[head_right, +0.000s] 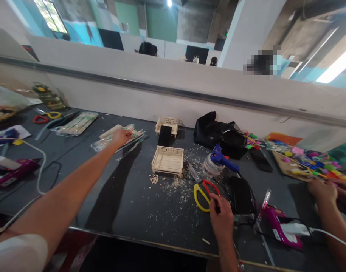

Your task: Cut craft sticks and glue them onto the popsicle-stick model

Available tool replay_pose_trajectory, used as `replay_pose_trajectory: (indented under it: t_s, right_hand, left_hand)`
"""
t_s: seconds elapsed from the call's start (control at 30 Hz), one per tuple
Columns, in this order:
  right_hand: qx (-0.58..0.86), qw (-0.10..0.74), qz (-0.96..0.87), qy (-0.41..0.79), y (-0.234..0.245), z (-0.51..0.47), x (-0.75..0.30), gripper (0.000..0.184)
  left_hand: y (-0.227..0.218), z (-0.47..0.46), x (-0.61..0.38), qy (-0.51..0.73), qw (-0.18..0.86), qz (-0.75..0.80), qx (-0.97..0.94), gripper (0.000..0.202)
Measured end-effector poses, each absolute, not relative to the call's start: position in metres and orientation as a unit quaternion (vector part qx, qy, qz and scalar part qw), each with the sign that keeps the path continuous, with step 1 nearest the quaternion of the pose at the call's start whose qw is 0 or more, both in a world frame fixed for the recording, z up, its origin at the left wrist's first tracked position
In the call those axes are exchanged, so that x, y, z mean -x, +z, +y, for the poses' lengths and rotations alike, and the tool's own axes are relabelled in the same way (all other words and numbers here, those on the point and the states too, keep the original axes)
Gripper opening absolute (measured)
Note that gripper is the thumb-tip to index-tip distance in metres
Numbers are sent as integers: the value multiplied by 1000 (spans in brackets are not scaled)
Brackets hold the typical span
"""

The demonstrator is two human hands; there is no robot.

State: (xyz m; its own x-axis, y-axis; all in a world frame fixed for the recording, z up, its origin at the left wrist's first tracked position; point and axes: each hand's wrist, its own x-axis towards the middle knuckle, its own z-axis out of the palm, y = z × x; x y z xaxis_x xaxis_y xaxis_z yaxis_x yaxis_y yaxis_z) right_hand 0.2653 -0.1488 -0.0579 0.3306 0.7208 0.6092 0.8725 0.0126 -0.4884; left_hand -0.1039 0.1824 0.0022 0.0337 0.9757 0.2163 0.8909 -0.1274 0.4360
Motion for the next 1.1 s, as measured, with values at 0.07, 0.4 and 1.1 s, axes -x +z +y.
replay_pose_trajectory:
  t_s: [0.07,0.4,1.1]
  right_hand:
    - [701,425,-567,-83,-58,-149,-265,37]
    - [693,434,-569,-89,-60,-149,-265,34]
    - [638,493,-583,102,5,-138,-201,29]
  left_hand:
    - [1,183,103,250,102,659,-702,7]
    - [14,175,93,371,144,651,-647,14]
    - [20,-20,19,344,297,301,-838,24]
